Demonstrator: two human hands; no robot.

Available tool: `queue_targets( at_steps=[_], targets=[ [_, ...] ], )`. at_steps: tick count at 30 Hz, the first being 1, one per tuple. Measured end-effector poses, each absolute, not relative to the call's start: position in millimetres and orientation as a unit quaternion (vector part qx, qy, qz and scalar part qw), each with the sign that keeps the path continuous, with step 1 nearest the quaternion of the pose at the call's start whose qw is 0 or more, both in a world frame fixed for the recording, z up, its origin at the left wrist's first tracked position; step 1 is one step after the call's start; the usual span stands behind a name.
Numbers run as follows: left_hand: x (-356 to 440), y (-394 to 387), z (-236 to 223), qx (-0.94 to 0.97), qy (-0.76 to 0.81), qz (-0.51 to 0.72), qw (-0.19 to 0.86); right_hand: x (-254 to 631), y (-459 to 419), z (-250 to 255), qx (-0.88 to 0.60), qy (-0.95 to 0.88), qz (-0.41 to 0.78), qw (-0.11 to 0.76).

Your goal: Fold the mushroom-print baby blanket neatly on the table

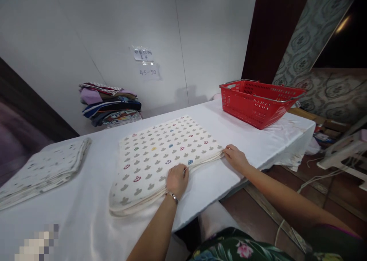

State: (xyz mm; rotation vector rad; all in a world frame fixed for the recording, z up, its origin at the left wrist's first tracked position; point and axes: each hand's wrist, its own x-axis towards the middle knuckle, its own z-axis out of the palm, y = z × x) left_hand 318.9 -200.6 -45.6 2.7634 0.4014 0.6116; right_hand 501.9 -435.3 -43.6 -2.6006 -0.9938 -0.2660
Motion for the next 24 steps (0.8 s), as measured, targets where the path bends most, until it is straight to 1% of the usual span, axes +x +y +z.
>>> queue_targets(
  at_steps=[7,13,18,20,23,24],
  targets=[
    [316,-203,-46,0.958,0.108,0.227,0.135,500,-428,-46,-0.923,-0.313,-0.080,0.211],
    [315,-202,-48,0.955,0.093,0.240,0.148,499,-425,-51,-0.930,-0.306,-0.108,0.173],
    [315,-203,-48,0.954,0.079,0.251,0.141,496,-419,-47,-0.945,-0.273,-0.105,0.147],
    [313,-204,-46,0.953,0.076,0.257,0.140,494,-418,-43,-0.933,-0.295,-0.110,0.175],
    [312,-205,-43,0.952,0.076,0.261,0.141,492,-423,-36,-0.887,-0.359,-0.113,0.269],
    [312,-205,-42,0.951,0.078,0.262,0.142,492,-426,-34,-0.875,-0.371,-0.113,0.289]
  ],
)
